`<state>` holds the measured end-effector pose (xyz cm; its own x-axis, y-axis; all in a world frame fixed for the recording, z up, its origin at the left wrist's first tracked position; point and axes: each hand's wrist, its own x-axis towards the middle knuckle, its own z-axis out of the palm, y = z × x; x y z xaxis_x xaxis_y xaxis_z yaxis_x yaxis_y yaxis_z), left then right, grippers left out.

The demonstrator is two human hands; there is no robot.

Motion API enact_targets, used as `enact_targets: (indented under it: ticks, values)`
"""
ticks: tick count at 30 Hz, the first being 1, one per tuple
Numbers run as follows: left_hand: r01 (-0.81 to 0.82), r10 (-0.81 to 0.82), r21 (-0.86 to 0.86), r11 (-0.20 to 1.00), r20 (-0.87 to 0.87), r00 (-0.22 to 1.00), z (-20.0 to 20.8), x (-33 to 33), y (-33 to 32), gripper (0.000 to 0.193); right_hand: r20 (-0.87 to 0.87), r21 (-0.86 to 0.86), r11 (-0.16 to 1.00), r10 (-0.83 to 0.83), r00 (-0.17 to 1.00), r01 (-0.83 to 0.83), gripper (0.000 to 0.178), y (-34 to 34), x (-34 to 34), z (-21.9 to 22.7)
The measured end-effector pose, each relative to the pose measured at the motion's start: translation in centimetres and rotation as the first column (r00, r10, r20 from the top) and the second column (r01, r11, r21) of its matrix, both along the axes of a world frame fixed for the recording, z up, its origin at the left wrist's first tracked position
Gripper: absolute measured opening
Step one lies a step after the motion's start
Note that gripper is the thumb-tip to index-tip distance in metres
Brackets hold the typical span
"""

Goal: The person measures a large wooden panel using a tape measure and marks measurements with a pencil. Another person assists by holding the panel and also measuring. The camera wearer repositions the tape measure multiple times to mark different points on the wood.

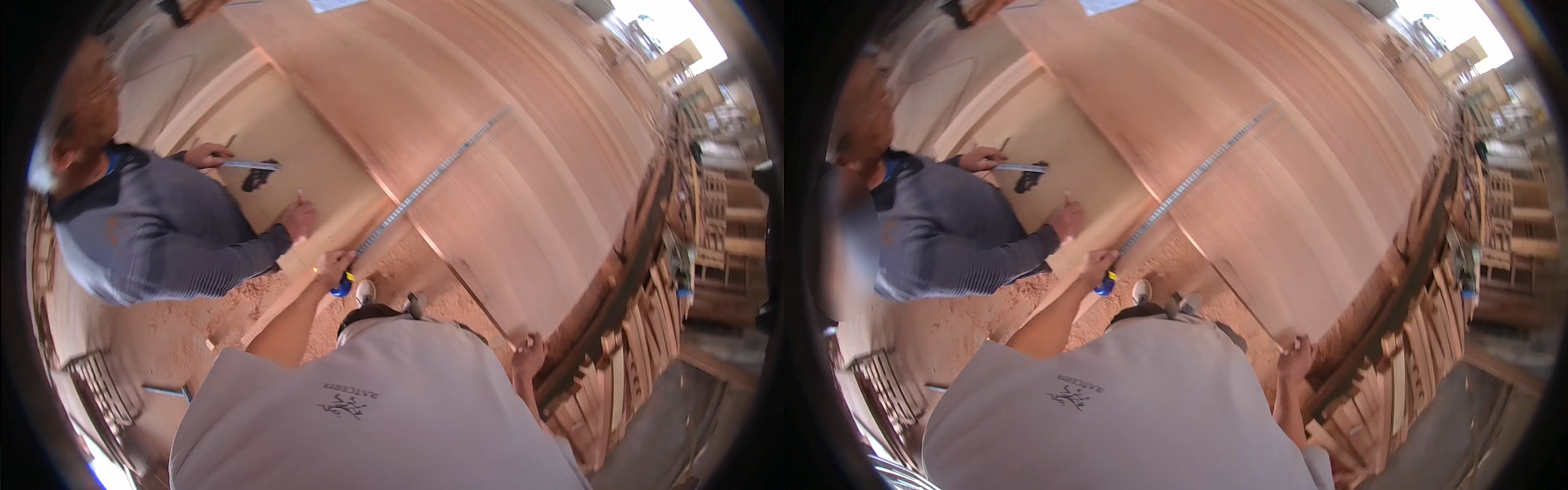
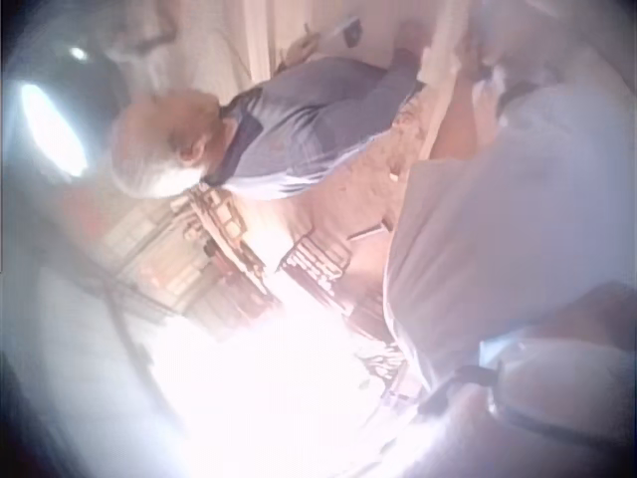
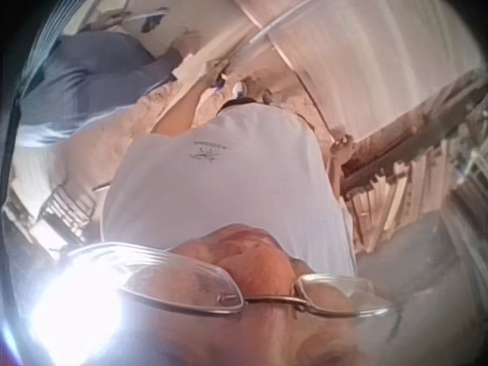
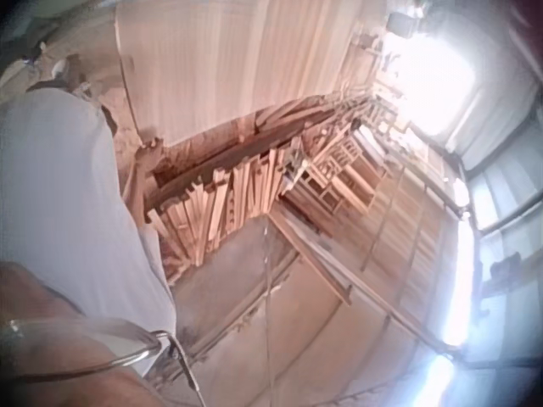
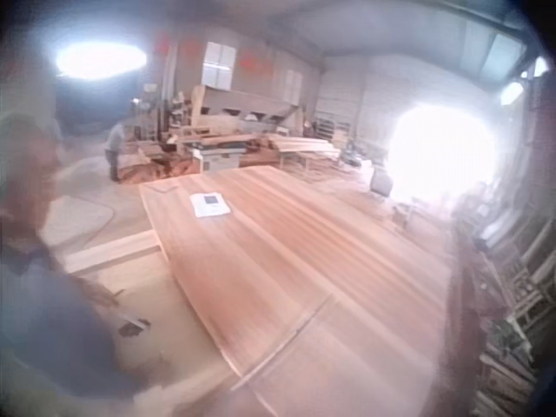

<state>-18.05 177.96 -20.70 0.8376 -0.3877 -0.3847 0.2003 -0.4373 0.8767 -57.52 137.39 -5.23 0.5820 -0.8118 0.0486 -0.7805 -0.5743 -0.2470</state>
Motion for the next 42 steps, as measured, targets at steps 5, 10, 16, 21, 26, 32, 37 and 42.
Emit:
enact_targets:
  ticks: [5,10,16,21,26,32,37,42]
  values:
    - [0.012,-0.013,-0.044,0.999,-0.032,0.999,2.2,0.4,-0.3,0.046,0.066,-0.089,0.995,-0.042,0.997,0.047,0.024,0.2,-0.7,-1.0]
    - [-0.020,0.002,-0.140,0.990,-0.130,0.991,2.8,0.7,-0.4,0.045,0.057,0.022,0.993,-0.116,0.992,0.115,0.022,0.5,-0.8,-1.2]
    - [-0.040,0.017,-0.145,0.989,-0.157,0.987,4.7,0.9,-0.5,0.040,0.072,-0.030,0.996,-0.083,0.994,0.085,0.025,2.0,-1.1,-1.0]
    - [-0.051,0.014,-0.185,0.981,-0.199,0.980,5.1,1.0,-0.7,0.040,0.075,-0.065,0.994,-0.078,0.994,0.083,0.025,2.3,-1.3,-1.1]
    - [-0.053,0.020,-0.177,0.983,-0.186,0.982,4.9,1.2,-0.4,0.040,0.080,-0.052,0.994,-0.095,0.992,0.099,0.025,2.4,-0.8,-0.6]
    - [-0.044,0.011,-0.177,0.983,-0.181,0.983,3.6,1.3,-0.6,0.040,0.066,-0.089,0.992,-0.084,0.994,0.090,0.024,2.4,-0.8,-0.5]
    - [-0.079,0.043,-0.186,0.979,-0.190,0.981,4.5,0.7,-0.8,0.039,0.055,-0.086,0.993,-0.073,0.996,0.077,0.026,1.8,-1.2,-1.5]
    - [0.050,-0.038,-0.350,0.935,0.039,0.998,-0.6,0.2,0.4,0.043,0.502,0.522,0.845,-0.416,0.758,0.118,0.020,0.0,-2.4,-4.1]
